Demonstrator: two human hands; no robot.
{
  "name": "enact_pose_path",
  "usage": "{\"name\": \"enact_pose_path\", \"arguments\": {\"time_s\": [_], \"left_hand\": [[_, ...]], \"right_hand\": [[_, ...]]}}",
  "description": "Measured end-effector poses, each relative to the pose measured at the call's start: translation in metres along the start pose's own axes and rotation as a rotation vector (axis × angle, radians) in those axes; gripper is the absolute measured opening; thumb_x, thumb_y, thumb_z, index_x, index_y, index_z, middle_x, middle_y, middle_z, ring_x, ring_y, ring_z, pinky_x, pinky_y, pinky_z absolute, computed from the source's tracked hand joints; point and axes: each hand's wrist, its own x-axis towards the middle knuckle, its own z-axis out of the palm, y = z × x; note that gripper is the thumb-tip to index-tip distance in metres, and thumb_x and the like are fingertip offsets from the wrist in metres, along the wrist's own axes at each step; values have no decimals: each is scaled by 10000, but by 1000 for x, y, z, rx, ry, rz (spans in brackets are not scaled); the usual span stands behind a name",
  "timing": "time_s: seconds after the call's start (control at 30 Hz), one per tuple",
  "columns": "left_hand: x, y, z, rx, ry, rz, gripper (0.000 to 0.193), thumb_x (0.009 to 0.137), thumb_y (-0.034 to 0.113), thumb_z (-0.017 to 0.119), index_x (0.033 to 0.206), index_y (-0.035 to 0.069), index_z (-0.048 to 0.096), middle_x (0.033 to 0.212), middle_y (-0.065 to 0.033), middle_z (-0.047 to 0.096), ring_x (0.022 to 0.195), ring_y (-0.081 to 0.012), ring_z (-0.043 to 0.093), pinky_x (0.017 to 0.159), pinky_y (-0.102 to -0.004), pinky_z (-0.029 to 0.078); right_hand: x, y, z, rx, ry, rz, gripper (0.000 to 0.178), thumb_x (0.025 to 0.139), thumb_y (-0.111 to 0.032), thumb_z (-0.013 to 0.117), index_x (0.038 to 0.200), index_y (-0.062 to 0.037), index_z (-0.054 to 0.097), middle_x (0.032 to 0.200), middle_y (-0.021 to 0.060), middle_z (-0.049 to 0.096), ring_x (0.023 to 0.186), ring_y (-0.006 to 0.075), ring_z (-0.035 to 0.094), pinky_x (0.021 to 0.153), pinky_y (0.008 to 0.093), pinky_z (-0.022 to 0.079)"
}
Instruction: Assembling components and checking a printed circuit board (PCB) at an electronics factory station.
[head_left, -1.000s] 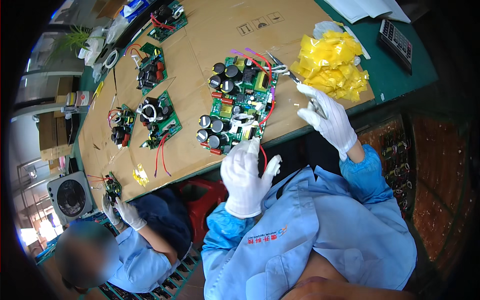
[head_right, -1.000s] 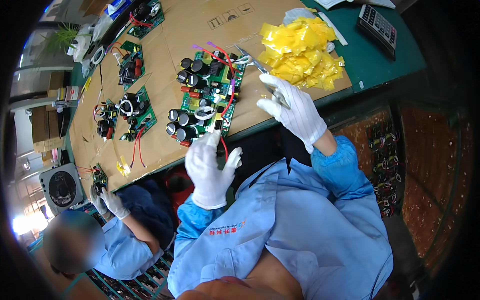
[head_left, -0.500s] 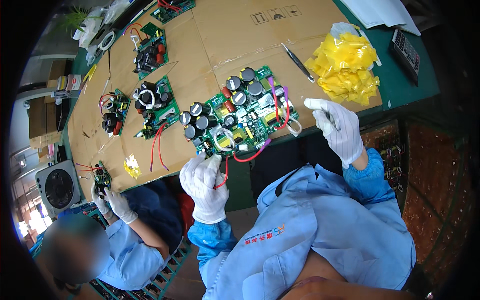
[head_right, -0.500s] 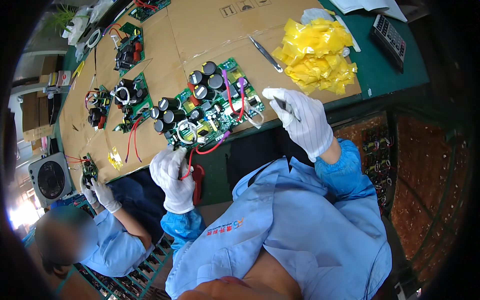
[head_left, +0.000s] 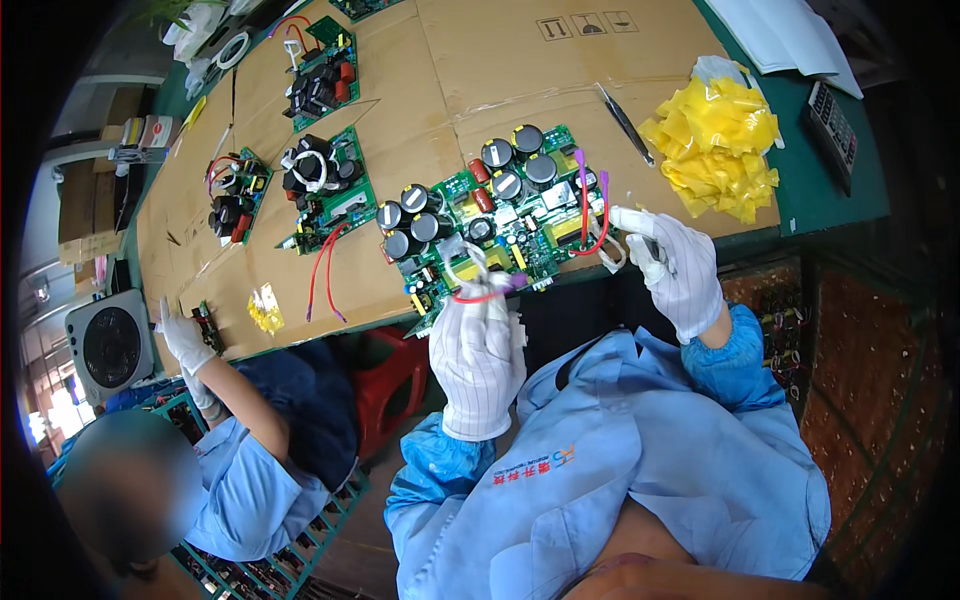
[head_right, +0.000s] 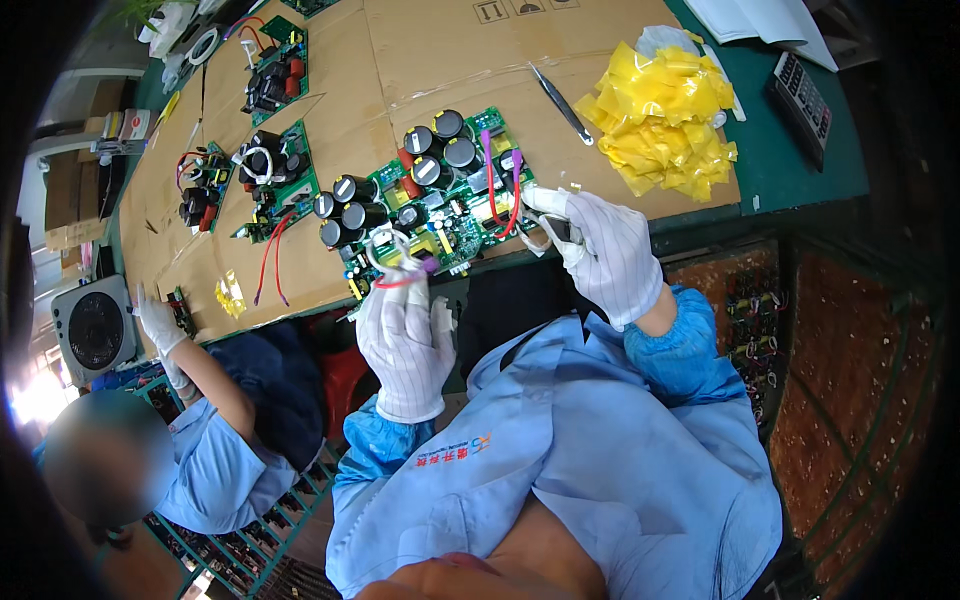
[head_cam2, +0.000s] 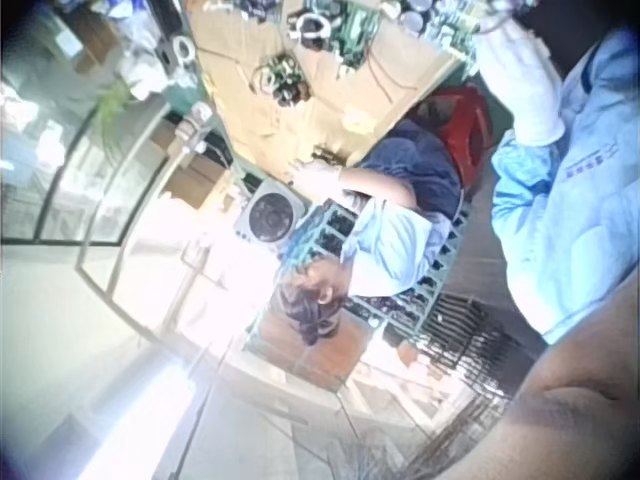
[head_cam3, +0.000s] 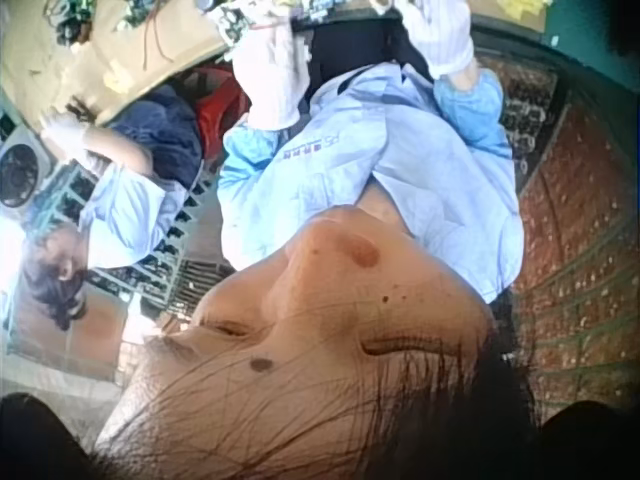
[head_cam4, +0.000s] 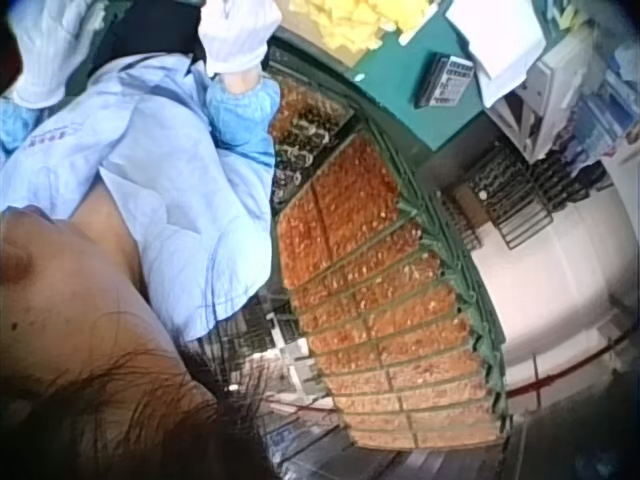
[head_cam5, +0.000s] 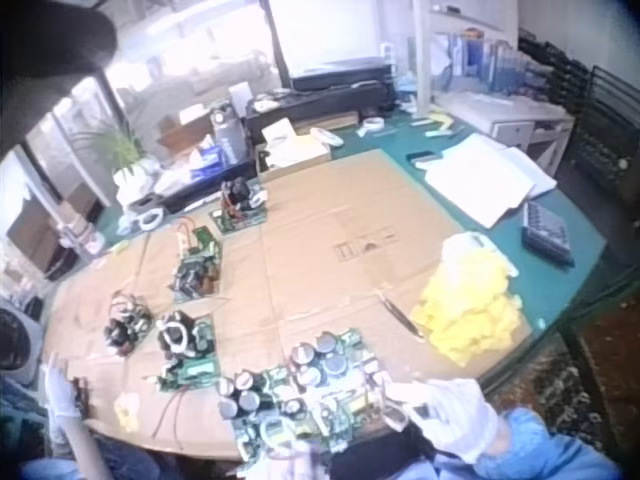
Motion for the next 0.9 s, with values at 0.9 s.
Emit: {"name": "enact_pose_path", "arguments": {"time_s": [0.9], "left_hand": [[60, -25, -50, 274, -121, 250, 489, 627, 510, 830, 862, 129, 632, 797, -22, 551, 795, -239, 546, 692, -385, 409]], "right_hand": [[12, -52, -44, -33, -67, -15, 490, 717, -153, 709, 1207, -159, 686, 755, 76, 635, 633, 288, 619, 578, 400, 487]]}}
